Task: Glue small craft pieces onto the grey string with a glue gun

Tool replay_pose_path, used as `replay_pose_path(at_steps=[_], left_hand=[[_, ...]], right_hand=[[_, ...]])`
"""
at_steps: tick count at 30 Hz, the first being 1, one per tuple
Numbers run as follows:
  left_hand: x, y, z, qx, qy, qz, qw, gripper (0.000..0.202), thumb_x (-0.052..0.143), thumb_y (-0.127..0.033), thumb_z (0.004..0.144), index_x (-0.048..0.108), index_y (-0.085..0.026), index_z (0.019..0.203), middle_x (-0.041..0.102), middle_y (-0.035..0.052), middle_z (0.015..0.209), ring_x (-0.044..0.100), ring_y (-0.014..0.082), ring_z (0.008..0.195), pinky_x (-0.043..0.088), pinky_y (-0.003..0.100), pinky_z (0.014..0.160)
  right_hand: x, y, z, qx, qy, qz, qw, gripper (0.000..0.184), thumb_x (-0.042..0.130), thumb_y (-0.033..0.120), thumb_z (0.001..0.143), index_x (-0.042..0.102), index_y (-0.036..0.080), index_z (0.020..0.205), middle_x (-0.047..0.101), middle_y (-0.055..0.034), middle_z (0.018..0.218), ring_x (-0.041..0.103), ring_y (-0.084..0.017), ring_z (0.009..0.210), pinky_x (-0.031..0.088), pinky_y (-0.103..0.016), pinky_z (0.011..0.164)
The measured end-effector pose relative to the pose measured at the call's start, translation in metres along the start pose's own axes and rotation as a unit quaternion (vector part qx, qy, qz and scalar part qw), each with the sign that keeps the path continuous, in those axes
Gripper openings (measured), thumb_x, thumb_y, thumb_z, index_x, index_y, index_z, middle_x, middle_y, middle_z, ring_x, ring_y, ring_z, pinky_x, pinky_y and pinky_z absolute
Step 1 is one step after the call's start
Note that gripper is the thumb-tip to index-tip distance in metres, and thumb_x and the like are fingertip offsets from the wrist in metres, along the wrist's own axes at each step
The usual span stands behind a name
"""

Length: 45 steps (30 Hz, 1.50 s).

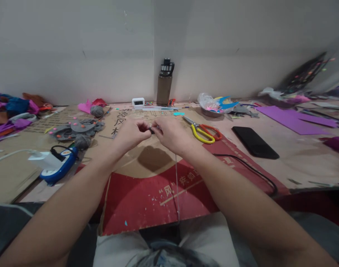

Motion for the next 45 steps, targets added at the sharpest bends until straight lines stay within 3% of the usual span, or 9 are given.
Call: replay_pose_path(at_steps=[6,12,19,23,31,39,42,45], left_hand=[[0.001,0.002,0.001,-0.057,-0.064,-0.119,0.989,0.011,0.061,-0.024,0.07,0.06,-0.016,0.062,0.05,-0.003,0.049,0.04,0.0078,0.044,0.028,0.022,0.045],[0.008,0.009,0.004,-0.076,-0.095,-0.309,0.943,0.01,0.064,-0.023,0.069,0.06,-0.015,0.065,0.052,-0.0018,0.051,0.043,0.0071,0.043,0.032,0.02,0.044],[0.012,0.006,0.004,-0.083,-0.105,-0.418,0.898,0.009,0.066,-0.019,0.068,0.061,-0.013,0.068,0.054,-0.0011,0.06,0.044,0.005,0.048,0.034,0.018,0.045],[0.011,0.01,0.005,-0.081,-0.114,-0.448,0.883,0.012,0.069,-0.021,0.069,0.061,-0.013,0.07,0.055,-0.0011,0.062,0.046,0.0044,0.048,0.035,0.017,0.046],[0.01,0.01,0.004,-0.081,-0.102,-0.424,0.896,0.017,0.071,-0.027,0.071,0.062,-0.012,0.072,0.058,-0.0001,0.063,0.041,0.0033,0.044,0.028,0.018,0.041],[0.008,0.011,0.005,-0.117,-0.101,-0.475,0.866,0.018,0.073,-0.025,0.067,0.059,-0.013,0.068,0.058,-0.0001,0.062,0.046,0.0047,0.047,0.034,0.018,0.045],[0.007,0.012,0.005,-0.112,-0.107,-0.47,0.869,0.019,0.072,-0.026,0.067,0.059,-0.013,0.066,0.055,-0.0012,0.059,0.046,0.0046,0.047,0.033,0.017,0.044],[0.005,0.011,0.004,-0.108,-0.12,-0.467,0.87,0.018,0.072,-0.026,0.068,0.059,-0.013,0.066,0.055,-0.0012,0.06,0.044,0.0038,0.046,0.031,0.017,0.042]], right_hand=[[0.001,0.004,-0.001,0.018,-0.067,0.093,0.993,0.011,0.048,0.024,0.087,0.057,0.018,0.084,0.058,-0.0011,0.073,0.048,-0.013,0.066,0.034,-0.027,0.064],[0.017,0.007,-0.002,0.062,-0.091,0.208,0.972,0.01,0.049,0.026,0.084,0.052,0.019,0.077,0.052,0.0028,0.066,0.044,-0.011,0.06,0.034,-0.026,0.062],[0.028,0.0,0.002,0.066,-0.094,0.305,0.945,0.016,0.048,0.029,0.084,0.051,0.018,0.073,0.05,0.0031,0.067,0.042,-0.01,0.062,0.034,-0.025,0.061],[0.03,0.0,-0.001,0.031,-0.091,0.262,0.96,0.018,0.046,0.03,0.086,0.053,0.019,0.075,0.053,0.0022,0.07,0.044,-0.011,0.065,0.035,-0.026,0.065],[0.025,0.001,-0.003,0.038,-0.074,0.205,0.975,0.018,0.045,0.029,0.086,0.057,0.018,0.078,0.055,0.0012,0.069,0.046,-0.012,0.063,0.035,-0.025,0.065],[0.01,-0.001,0.0,0.032,-0.052,0.139,0.988,0.028,0.039,0.032,0.091,0.057,0.018,0.076,0.058,-0.0005,0.072,0.05,-0.013,0.069,0.034,-0.025,0.066],[-0.002,-0.012,0.002,0.057,-0.056,0.065,0.995,0.033,0.034,0.034,0.093,0.058,0.018,0.077,0.061,-0.0041,0.077,0.052,-0.015,0.073,0.036,-0.026,0.068],[-0.005,-0.028,0.002,0.129,-0.027,-0.044,0.99,0.032,0.04,0.037,0.09,0.061,0.017,0.08,0.064,-0.0096,0.081,0.056,-0.018,0.075,0.039,-0.029,0.07]])
Point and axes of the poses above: each hand's wrist, its own z-axis towards the middle knuckle, its own x-axis out of the palm, y = z × x, the point moved 1 cm from there along z, towards the middle knuckle
